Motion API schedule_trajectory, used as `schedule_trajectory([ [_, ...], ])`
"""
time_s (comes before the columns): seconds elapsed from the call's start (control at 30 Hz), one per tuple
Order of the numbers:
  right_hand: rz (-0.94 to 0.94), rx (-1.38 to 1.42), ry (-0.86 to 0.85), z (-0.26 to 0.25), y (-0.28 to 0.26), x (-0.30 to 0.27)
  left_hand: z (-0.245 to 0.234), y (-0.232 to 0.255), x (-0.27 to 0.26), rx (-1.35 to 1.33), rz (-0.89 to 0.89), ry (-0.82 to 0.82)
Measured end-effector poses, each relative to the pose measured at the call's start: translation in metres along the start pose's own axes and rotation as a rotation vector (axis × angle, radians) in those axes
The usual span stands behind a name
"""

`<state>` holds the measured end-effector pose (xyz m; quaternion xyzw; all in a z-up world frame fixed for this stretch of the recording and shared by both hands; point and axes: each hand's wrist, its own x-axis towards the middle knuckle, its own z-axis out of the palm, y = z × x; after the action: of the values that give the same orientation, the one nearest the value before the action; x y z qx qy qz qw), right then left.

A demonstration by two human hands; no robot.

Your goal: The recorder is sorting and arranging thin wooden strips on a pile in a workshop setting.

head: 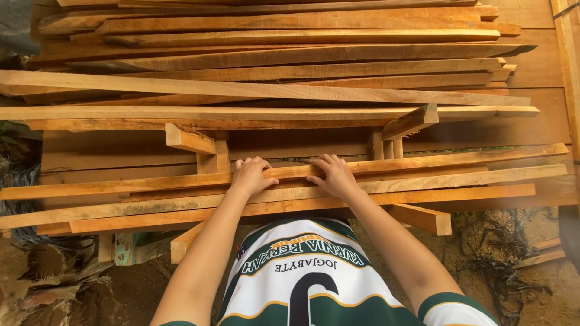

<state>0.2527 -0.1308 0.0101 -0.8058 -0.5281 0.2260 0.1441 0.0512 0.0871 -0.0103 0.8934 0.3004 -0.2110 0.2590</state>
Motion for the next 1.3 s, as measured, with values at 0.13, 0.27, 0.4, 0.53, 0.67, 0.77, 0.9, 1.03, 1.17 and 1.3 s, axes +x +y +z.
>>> schedule_trajectory([
  [0.13,-0.049,-0.005,0.027,-0.004,-0.001,-0.002,0.001,0.002,-0.015,-0.056,-0.014,-0.019],
  [0.27,-0.091,0.027,-0.021,-0.008,-0.004,-0.01,0.008,0.001,-0.02,-0.05,-0.018,-0.075],
  [0.4,-0.027,0.007,-0.043,0.002,-0.009,-0.015,0.019,0.007,-0.03,0.003,-0.026,-0.176],
  [0.53,-0.002,-0.019,-0.092,0.008,-0.007,-0.012,0.011,0.01,-0.024,0.027,0.0,-0.185],
  [0.67,0.004,-0.008,-0.132,0.004,-0.009,-0.011,0.024,0.005,-0.01,0.095,-0.016,-0.185],
  [0.77,0.02,-0.003,-0.15,0.0,-0.012,-0.013,0.029,0.004,-0.006,0.12,-0.02,-0.199],
  [0.9,0.062,0.003,-0.176,0.0,-0.012,-0.009,0.009,0.015,-0.013,0.12,-0.034,-0.224],
  [1.03,0.067,-0.008,-0.166,0.002,-0.015,-0.013,0.014,0.014,-0.008,0.128,-0.026,-0.234],
  [1.17,0.061,-0.07,-0.121,0.007,-0.017,-0.007,0.005,0.02,-0.01,0.135,-0.057,-0.245],
  [1.3,0.015,-0.143,-0.102,0.009,-0.012,-0.008,-0.009,0.036,-0.012,0.2,-0.057,-0.3],
])
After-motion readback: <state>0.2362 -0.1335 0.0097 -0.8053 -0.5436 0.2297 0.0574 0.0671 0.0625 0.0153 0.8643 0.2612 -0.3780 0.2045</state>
